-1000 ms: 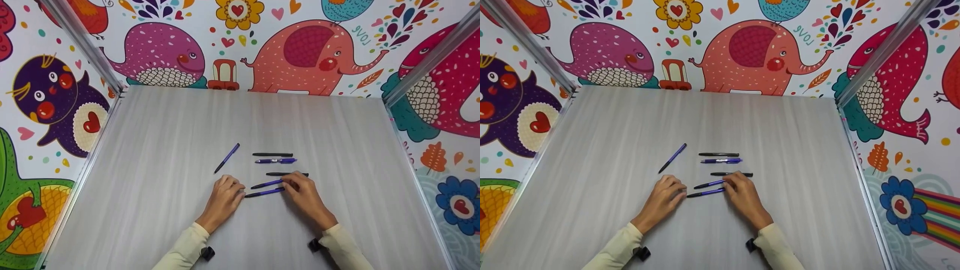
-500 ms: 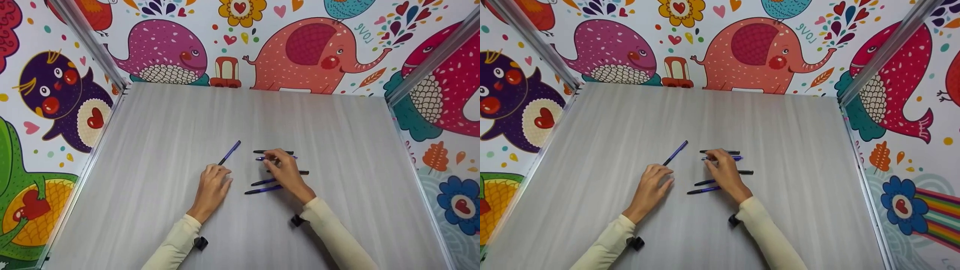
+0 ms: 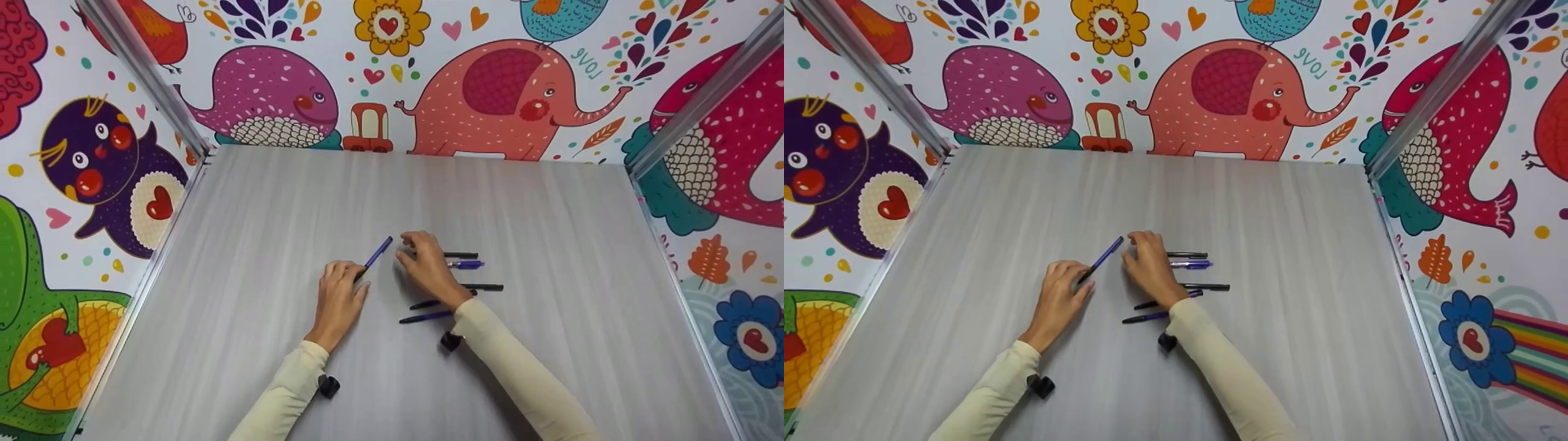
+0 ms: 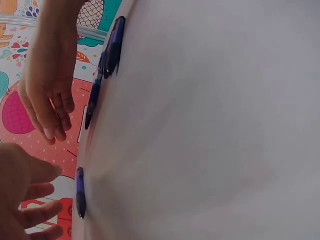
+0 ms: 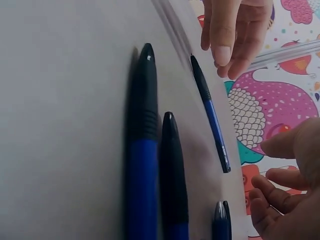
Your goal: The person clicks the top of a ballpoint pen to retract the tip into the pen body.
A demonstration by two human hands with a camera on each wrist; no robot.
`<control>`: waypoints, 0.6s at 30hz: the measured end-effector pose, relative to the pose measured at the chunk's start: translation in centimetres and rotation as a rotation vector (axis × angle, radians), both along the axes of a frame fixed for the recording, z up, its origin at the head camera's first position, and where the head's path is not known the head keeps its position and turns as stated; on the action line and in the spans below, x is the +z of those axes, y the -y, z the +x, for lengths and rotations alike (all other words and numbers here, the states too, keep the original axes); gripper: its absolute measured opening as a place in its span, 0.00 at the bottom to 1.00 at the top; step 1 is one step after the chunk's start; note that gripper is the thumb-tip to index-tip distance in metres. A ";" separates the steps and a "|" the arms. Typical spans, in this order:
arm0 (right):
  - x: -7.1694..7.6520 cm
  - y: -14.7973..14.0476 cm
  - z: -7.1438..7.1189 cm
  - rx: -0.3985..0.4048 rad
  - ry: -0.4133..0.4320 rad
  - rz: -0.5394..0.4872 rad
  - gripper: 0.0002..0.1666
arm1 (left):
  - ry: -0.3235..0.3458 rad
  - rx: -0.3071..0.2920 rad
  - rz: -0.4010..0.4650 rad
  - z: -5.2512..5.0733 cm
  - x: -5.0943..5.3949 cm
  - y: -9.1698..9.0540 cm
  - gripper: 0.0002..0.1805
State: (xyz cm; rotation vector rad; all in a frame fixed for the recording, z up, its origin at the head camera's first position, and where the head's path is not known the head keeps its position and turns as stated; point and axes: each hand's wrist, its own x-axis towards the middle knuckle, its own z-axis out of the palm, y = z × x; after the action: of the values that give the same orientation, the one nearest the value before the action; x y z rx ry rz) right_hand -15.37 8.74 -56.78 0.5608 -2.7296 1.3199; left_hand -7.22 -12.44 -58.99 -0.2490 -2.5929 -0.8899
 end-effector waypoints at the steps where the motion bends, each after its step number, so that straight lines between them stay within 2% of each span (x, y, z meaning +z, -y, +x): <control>1: -0.1 0.3 -0.3 -0.002 -0.013 0.008 0.21 | -0.004 0.010 -0.004 -0.2 -0.1 0.1 0.15; 5: -0.6 1.0 -1.3 -0.014 -0.031 0.032 0.20 | -0.021 0.040 -0.035 -0.7 -0.5 0.4 0.16; 9: -1.1 1.4 -2.0 -0.029 -0.013 0.044 0.19 | -0.010 0.061 -0.067 -0.9 -0.8 0.6 0.16; 18: -2.1 1.9 -2.6 -0.044 0.006 0.126 0.19 | 0.017 0.078 -0.121 -1.2 -1.2 0.7 0.16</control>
State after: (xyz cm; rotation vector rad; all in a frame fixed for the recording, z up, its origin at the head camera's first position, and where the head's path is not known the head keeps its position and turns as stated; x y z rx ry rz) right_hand -17.94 6.86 -58.92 0.5026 -2.8282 1.1478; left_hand -8.42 -13.11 -60.17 -0.1731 -2.6565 -0.7121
